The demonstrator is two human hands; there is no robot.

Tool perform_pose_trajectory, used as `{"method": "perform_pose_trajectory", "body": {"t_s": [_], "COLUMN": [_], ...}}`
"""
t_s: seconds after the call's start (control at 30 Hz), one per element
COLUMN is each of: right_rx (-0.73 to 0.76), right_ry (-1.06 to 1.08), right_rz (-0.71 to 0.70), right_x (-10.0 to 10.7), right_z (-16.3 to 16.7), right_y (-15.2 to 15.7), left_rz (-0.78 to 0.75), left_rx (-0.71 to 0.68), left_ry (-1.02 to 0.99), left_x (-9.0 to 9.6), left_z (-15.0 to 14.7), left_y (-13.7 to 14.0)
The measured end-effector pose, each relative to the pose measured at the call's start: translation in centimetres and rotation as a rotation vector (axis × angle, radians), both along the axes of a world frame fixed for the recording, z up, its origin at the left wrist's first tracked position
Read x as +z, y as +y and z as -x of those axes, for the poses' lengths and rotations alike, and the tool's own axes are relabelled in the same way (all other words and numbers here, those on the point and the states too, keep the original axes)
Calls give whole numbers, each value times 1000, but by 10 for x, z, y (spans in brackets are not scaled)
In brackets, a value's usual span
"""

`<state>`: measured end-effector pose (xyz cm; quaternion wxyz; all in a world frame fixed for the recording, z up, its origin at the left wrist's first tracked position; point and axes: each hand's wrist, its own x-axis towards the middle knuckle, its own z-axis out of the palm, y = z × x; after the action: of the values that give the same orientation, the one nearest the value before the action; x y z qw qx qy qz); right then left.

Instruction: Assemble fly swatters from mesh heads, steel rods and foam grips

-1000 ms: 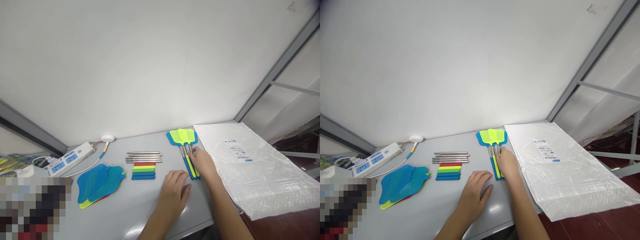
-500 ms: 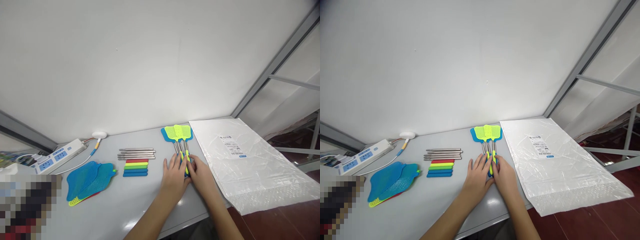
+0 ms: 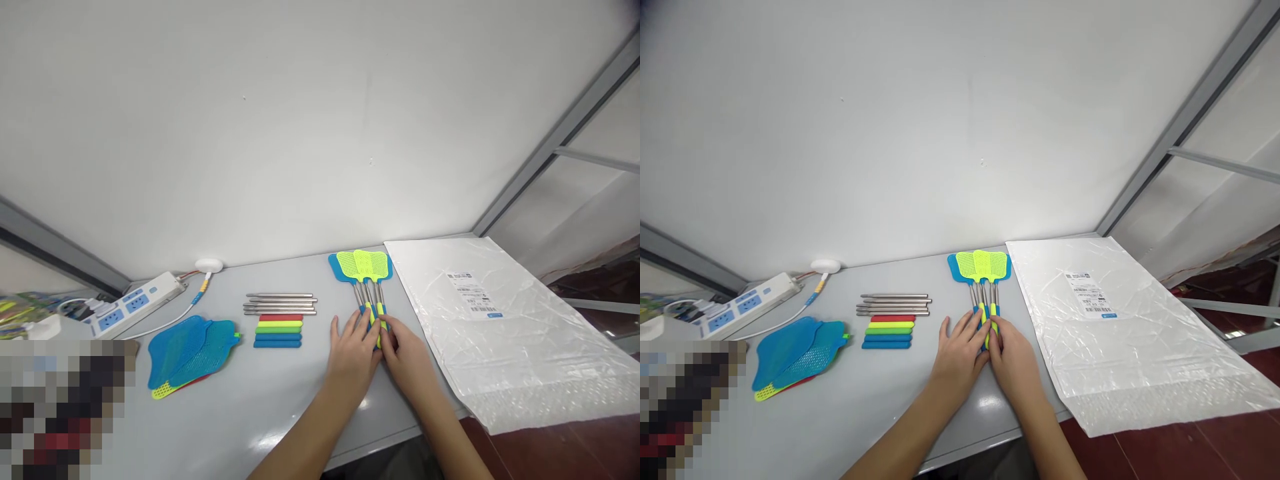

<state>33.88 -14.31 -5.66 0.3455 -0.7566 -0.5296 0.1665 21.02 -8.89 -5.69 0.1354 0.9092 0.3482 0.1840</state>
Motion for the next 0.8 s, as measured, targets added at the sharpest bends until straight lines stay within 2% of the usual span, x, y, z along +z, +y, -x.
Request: {"method": "perform_pose_trajectory", "body": {"t_s": [0.13, 0.27, 0.4, 0.5, 0.63, 0.7, 0.8], "right_rx": [-18, -66, -55, 47, 272, 401, 523], "right_ry": [-17, -55, -152, -204, -247, -285, -356], "right_rz": [0, -42, -97, -118, -60, -20, 13], "right_x": [-1, -4, -4, 1, 23, 38, 53], "right_z": [-1, 0, 2, 6, 31, 54, 91], "right_y": [0, -5, -13, -9, 26, 55, 108], "left_rz": [-24, -21, -23, -20, 4, 5, 9], "left_rx": [7, 12, 69, 162, 298, 349, 383], "left_ry": [-34, -107, -189, -201, -142, -130, -135], "left_x": [-2, 6, 22, 27, 23, 19, 16], "left_z": [2, 15, 58, 105, 158, 170, 173], "left_y": [-2, -1, 1, -3, -15, -18, -19]}}
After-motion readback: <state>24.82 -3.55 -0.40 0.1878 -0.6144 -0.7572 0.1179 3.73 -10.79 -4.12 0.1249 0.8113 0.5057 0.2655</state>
